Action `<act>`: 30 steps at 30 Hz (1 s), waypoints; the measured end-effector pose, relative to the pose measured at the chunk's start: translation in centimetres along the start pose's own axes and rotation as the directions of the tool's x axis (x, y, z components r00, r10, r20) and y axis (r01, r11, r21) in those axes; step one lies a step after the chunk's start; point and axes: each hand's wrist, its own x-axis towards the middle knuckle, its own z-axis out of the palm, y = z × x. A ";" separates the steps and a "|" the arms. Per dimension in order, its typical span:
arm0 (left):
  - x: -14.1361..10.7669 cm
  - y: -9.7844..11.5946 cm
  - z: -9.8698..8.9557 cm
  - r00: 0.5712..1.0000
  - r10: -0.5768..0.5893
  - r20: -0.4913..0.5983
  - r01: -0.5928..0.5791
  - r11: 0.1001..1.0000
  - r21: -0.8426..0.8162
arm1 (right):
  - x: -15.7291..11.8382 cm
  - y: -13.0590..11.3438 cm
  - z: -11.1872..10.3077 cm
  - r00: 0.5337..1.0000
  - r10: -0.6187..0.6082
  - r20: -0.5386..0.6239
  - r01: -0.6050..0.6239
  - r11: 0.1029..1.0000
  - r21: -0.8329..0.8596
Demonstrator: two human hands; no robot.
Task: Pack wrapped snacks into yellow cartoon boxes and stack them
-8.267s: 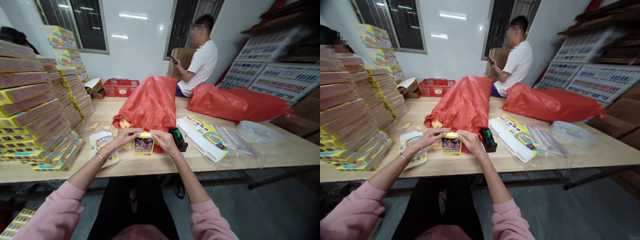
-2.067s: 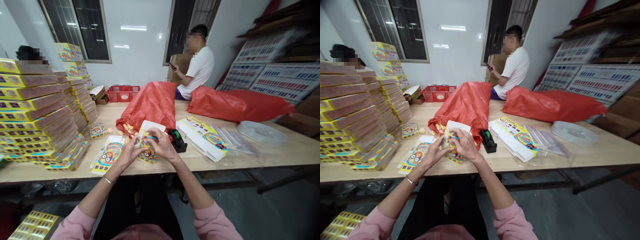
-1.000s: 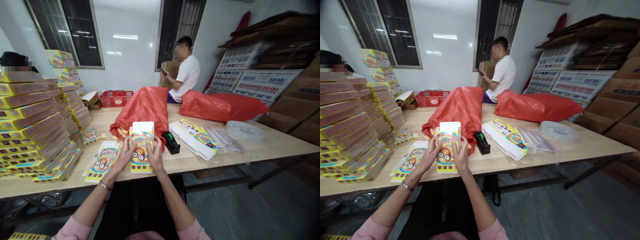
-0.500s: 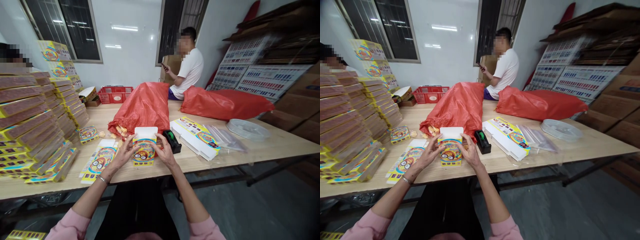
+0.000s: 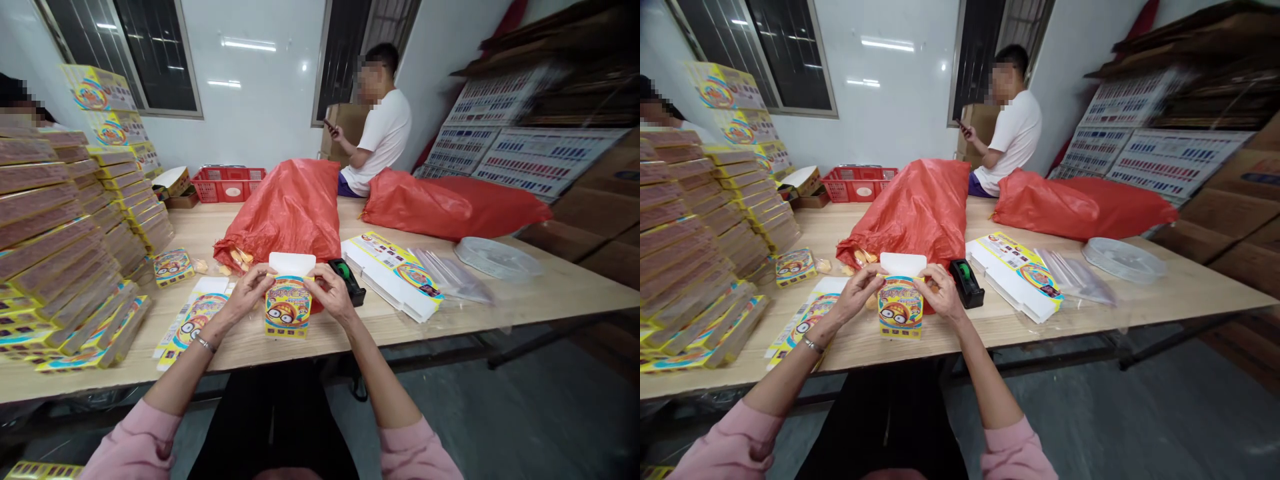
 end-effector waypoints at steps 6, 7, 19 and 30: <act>0.9 0.0 -1.5 0.996 0.074 0.057 -0.082 0.984 0.157 | -0.1 0.1 0.4 0.989 0.148 0.012 -0.147 0.969 0.198; 1.0 0.1 -1.6 0.996 0.061 0.060 -0.071 0.980 0.185 | -0.1 0.0 0.5 0.982 0.187 0.025 -0.188 0.951 0.244; 0.8 0.5 -0.7 0.988 -0.096 0.123 0.107 0.991 -0.083 | -0.3 0.8 0.7 0.971 0.233 0.058 -0.240 0.942 0.233; 1.2 1.3 -0.6 0.979 -0.149 0.136 0.159 0.985 -0.066 | -0.1 -0.6 0.8 0.966 0.234 0.113 -0.260 0.868 0.422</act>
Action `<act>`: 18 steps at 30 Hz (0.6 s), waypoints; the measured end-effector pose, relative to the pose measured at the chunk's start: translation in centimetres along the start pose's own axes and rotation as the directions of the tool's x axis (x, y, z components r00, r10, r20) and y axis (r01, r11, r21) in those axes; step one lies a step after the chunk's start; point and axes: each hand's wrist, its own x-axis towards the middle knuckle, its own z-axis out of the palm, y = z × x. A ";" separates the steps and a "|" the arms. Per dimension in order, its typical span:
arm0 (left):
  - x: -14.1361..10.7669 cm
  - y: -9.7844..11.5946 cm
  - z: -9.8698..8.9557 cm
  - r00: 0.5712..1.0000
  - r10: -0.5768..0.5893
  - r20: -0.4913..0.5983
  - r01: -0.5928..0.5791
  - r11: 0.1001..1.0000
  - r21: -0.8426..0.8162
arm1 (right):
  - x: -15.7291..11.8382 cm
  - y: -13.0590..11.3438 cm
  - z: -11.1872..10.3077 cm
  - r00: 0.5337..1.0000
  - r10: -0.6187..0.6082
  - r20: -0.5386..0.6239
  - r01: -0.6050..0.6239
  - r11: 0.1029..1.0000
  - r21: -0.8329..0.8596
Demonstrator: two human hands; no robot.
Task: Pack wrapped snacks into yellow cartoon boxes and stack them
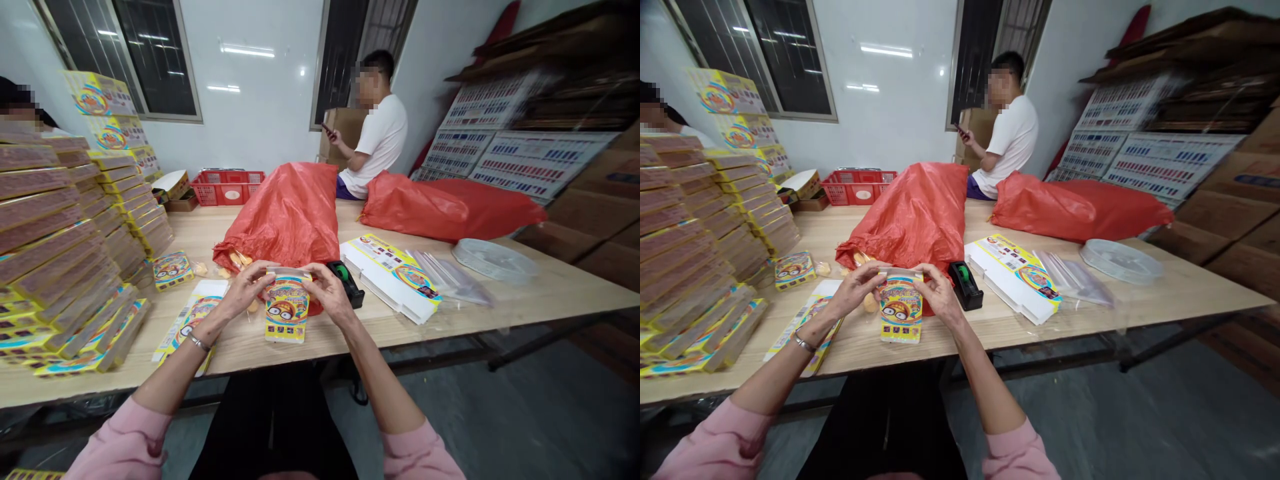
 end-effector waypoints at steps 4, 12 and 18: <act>-0.2 1.3 0.1 0.999 -0.039 -0.013 0.039 0.999 0.002 | 0.0 -0.1 0.2 0.999 0.023 -0.032 -0.023 1.000 -0.015; 0.3 3.5 0.4 0.983 -0.184 -0.005 0.183 0.979 0.087 | 0.5 -1.4 0.5 0.984 0.020 -0.176 -0.047 0.987 -0.152; 0.3 2.8 0.1 0.985 -0.171 0.020 0.167 0.977 0.133 | -0.1 -0.6 0.7 0.986 0.109 -0.127 -0.112 0.994 -0.017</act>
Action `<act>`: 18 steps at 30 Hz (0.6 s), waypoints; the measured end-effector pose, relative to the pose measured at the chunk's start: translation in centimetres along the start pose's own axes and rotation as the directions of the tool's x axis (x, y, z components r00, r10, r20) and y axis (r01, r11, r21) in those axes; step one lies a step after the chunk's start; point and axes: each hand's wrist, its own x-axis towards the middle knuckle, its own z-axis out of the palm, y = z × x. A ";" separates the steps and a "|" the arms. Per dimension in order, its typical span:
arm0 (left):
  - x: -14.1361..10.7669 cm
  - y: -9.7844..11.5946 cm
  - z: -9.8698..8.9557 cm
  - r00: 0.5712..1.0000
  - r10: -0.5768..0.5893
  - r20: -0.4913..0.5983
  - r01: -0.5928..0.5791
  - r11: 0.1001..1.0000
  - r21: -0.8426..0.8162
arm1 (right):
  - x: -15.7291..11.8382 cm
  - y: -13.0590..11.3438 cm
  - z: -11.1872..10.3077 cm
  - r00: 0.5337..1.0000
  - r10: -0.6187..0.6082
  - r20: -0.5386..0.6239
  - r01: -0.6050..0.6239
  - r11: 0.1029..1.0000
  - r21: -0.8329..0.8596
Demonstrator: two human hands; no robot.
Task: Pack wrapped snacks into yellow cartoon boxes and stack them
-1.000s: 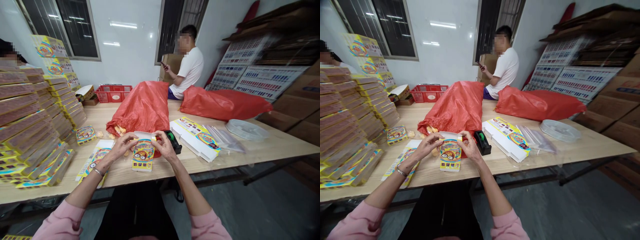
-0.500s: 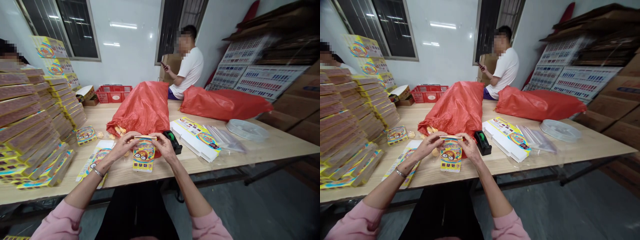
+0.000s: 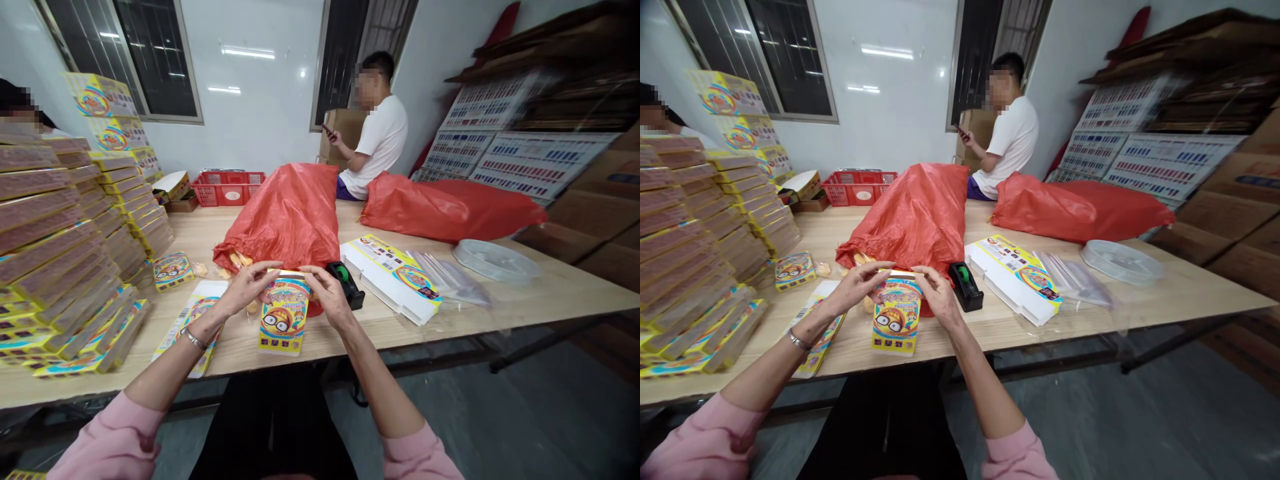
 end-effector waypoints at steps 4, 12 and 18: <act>0.1 -0.9 -0.1 1.000 0.025 0.014 -0.025 0.999 -0.022 | -0.1 0.8 0.0 0.999 0.038 -0.019 -0.038 0.999 0.020; 0.3 -1.7 -0.3 0.998 0.056 0.034 -0.058 0.997 0.047 | -0.1 1.0 -0.2 0.999 -0.025 -0.029 0.024 0.998 -0.057; 0.2 -2.2 0.2 0.951 0.302 -0.061 -0.286 0.938 0.194 | -0.7 1.1 -0.5 0.966 -0.258 0.019 0.257 0.949 -0.183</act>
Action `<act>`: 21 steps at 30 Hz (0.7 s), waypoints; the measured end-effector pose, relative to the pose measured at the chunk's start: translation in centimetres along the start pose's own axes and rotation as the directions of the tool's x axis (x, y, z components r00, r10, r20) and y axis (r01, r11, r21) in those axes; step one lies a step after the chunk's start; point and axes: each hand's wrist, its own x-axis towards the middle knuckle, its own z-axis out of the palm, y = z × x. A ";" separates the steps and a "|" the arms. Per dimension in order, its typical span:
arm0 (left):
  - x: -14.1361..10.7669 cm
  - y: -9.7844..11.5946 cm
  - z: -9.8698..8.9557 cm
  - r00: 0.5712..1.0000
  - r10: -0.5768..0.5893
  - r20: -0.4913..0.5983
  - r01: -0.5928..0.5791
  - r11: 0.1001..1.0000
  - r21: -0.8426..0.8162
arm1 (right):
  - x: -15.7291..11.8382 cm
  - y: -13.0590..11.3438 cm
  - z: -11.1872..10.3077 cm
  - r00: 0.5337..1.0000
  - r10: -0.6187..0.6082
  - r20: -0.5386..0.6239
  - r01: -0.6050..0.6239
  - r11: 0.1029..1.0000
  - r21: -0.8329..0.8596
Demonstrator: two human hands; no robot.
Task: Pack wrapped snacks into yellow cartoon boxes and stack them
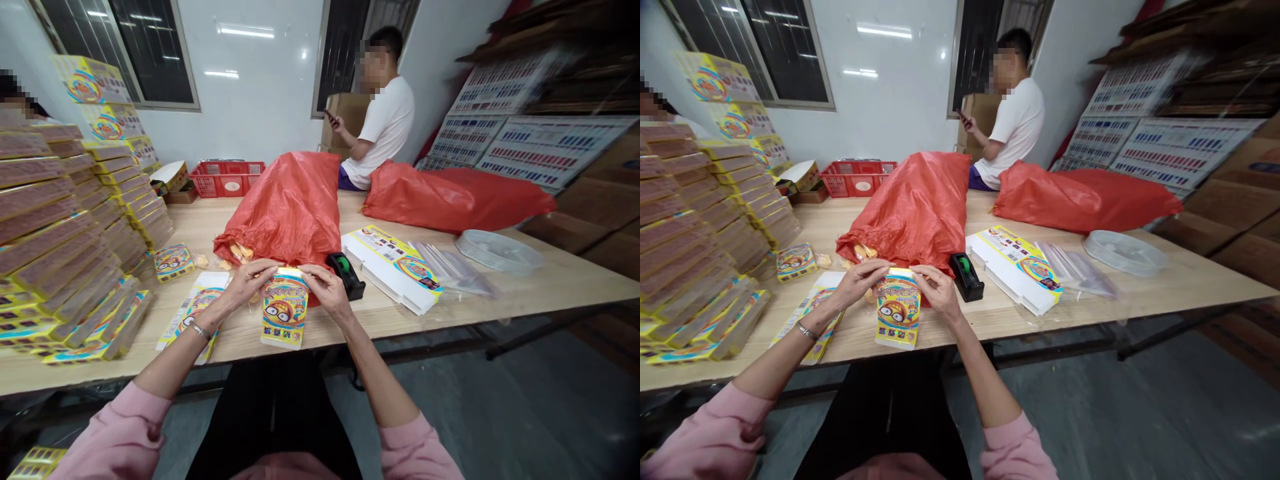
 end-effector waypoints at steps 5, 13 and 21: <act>-0.4 -1.1 0.1 0.985 0.171 0.000 -0.171 0.984 0.050 | -0.6 0.8 0.0 0.991 -0.137 0.005 0.137 0.990 -0.035; -0.8 -0.5 0.2 0.981 0.191 0.018 -0.192 0.979 0.068 | -0.9 -0.1 0.5 0.986 -0.164 -0.011 0.163 0.984 -0.072; -0.3 -0.9 1.4 0.997 0.075 0.029 -0.079 0.981 0.175 | -1.4 1.0 2.8 0.997 0.013 -0.082 -0.025 0.988 -0.150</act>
